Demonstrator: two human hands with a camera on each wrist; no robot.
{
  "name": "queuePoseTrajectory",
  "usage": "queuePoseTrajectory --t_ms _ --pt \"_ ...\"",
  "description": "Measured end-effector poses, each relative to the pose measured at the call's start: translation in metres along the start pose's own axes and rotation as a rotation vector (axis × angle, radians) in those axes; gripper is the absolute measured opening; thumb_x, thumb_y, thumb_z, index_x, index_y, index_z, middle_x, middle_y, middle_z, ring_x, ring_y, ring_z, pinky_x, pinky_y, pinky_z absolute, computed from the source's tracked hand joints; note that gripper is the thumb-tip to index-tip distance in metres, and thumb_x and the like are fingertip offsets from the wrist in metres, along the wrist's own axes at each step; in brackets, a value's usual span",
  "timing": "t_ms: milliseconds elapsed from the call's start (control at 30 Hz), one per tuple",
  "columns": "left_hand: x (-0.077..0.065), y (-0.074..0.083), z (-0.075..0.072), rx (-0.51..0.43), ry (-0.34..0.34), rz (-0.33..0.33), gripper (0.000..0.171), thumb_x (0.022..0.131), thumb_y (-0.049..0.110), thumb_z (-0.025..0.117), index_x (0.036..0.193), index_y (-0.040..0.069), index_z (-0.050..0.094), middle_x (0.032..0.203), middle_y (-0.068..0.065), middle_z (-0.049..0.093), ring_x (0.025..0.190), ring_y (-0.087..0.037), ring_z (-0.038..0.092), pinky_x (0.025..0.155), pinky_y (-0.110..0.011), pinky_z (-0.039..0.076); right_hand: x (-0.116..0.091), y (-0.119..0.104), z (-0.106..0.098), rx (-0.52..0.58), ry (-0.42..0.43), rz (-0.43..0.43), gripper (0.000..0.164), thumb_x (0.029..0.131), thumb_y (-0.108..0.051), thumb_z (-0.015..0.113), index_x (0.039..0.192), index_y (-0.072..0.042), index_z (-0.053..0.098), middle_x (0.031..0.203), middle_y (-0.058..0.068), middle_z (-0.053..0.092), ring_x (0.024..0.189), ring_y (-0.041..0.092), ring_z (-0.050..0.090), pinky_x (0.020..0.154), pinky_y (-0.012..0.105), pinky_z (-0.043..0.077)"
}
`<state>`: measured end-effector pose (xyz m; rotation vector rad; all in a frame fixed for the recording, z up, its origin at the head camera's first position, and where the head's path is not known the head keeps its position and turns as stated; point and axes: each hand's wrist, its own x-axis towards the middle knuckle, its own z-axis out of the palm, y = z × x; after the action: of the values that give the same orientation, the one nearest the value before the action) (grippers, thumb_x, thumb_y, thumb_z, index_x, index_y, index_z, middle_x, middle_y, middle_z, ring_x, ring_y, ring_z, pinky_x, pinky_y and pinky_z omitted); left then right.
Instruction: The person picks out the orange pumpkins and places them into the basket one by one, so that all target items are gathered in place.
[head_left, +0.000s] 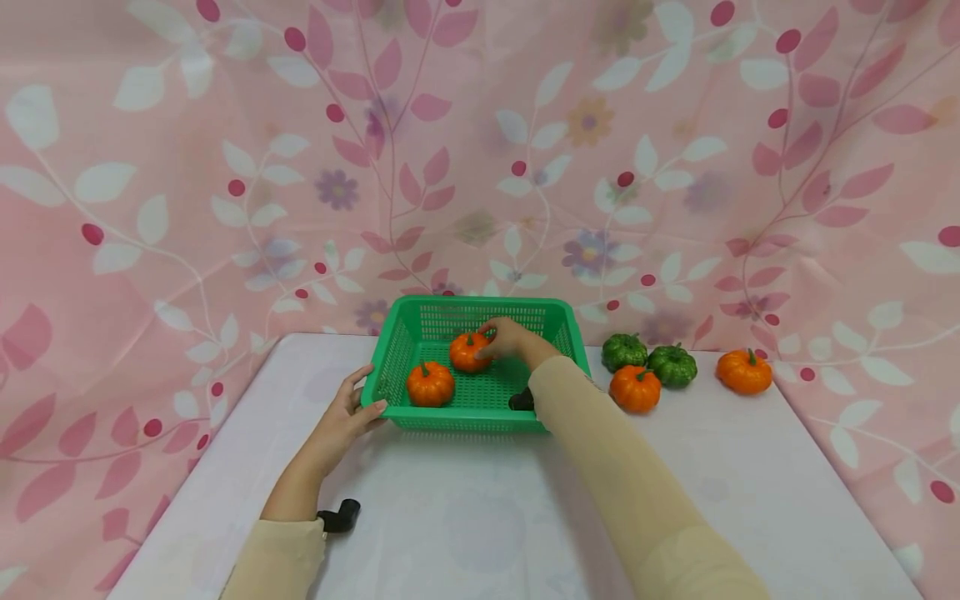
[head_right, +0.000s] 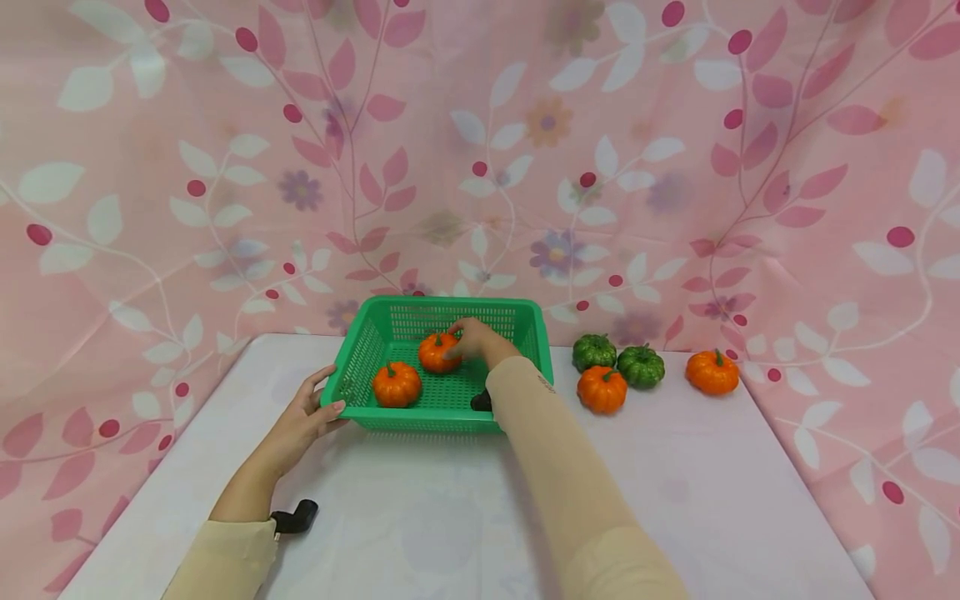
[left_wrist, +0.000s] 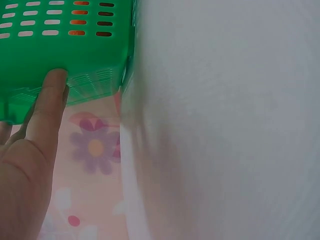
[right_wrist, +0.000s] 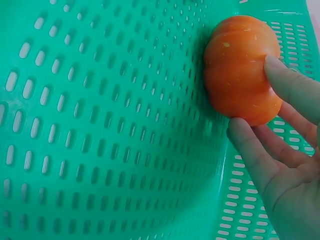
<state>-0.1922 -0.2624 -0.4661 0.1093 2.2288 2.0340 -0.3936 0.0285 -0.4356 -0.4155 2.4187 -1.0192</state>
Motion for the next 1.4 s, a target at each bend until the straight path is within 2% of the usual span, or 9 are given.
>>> queuePoseTrajectory --t_ms 167,300,533,967,1400 --pt "0.0 0.0 0.001 -0.004 -0.001 0.003 0.082 0.1 0.023 0.064 0.161 0.021 0.008 0.151 -0.025 0.035 0.114 -0.01 0.059 0.107 -0.046 0.045 0.0 0.0 -0.001 0.021 -0.005 0.009 0.062 0.088 -0.017 0.079 0.143 -0.009 0.052 0.142 0.015 0.05 0.098 0.024 0.066 0.086 0.034 0.057" --pt "0.001 0.0 0.001 -0.009 -0.002 0.001 0.082 0.1 0.023 0.064 0.161 0.022 0.008 0.151 -0.024 0.035 0.114 -0.011 0.059 0.107 -0.046 0.045 -0.002 0.0 -0.001 0.033 -0.003 0.005 0.061 0.089 -0.016 0.078 0.143 -0.01 0.052 0.14 0.017 0.052 0.099 0.026 0.066 0.089 0.036 0.056" --pt "0.001 0.003 0.002 -0.017 -0.003 0.003 0.083 0.1 0.021 0.064 0.161 0.02 0.008 0.152 -0.026 0.033 0.112 -0.011 0.06 0.107 -0.048 0.043 0.001 0.002 0.0 -0.004 0.007 -0.005 0.061 0.089 -0.019 0.079 0.143 -0.011 0.052 0.142 0.014 0.051 0.098 0.026 0.066 0.089 0.037 0.056" --pt "0.001 0.002 0.002 -0.003 0.0 -0.001 0.082 0.101 0.022 0.063 0.161 0.021 0.008 0.153 -0.025 0.033 0.114 -0.013 0.06 0.107 -0.048 0.044 -0.022 -0.005 -0.006 0.035 0.016 -0.064 0.057 0.093 -0.013 0.073 0.144 -0.007 0.05 0.14 0.021 0.051 0.112 0.034 0.062 0.097 0.045 0.053" --pt "0.001 0.0 0.0 0.009 0.009 -0.009 0.082 0.1 0.023 0.064 0.161 0.023 0.009 0.152 -0.024 0.034 0.115 -0.014 0.059 0.106 -0.045 0.046 -0.031 -0.017 -0.023 0.061 0.03 -0.108 0.052 0.095 -0.009 0.07 0.142 -0.003 0.051 0.141 0.022 0.049 0.12 0.036 0.057 0.099 0.045 0.052"
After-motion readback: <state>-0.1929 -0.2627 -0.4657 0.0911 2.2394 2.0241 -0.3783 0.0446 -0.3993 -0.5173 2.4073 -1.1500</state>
